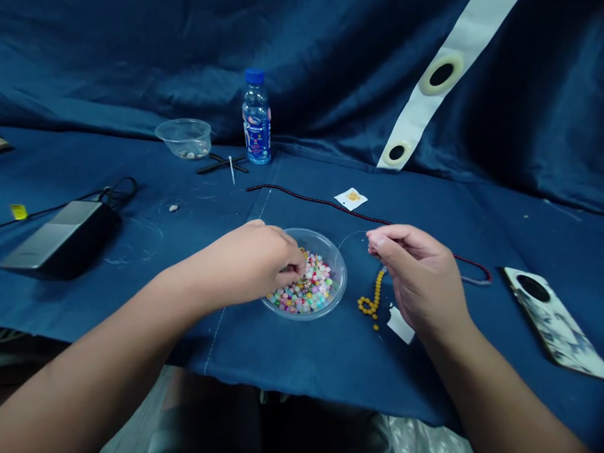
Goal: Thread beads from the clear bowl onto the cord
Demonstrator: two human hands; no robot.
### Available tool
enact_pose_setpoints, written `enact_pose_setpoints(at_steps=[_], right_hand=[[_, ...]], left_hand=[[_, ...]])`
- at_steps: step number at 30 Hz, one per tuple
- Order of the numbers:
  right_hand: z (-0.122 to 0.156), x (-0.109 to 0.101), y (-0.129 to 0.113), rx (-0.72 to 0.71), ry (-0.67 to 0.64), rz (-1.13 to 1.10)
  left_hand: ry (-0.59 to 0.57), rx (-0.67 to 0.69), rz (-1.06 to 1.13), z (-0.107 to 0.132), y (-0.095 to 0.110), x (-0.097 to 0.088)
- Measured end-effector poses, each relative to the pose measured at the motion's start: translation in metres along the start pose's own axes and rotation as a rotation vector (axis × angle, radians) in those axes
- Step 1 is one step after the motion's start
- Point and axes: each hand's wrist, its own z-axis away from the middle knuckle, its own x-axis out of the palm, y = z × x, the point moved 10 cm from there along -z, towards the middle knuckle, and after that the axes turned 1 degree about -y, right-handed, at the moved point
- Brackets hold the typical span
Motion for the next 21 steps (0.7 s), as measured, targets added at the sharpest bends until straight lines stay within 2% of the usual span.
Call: enact_pose_setpoints(at_steps=[3, 5, 7, 14, 21], right_hand=[[0.0, 0.0, -0.003, -0.012, -0.002, 0.015], [-0.001, 0.0, -0.004, -0.015, 0.001, 0.021], [-0.001, 0.0, -0.005, -0.019, 0.006, 0.022], [-0.001, 0.001, -0.005, -0.016, 0.005, 0.022], [-0.001, 0.002, -0.006, -0.021, 0.016, 0.037]], left_hand=[[0.005, -0.015, 0.035, 0.001, -0.004, -0.002], [-0.008, 0.015, 0.042, 0.002, 0.001, -0.003], [-0.062, 0.032, 0.019, 0.003, 0.008, 0.002], [-0.222, -0.056, -0.178, -0.004, 0.017, 0.015], [-0.156, -0.047, -0.137, -0.006, 0.02, 0.012]])
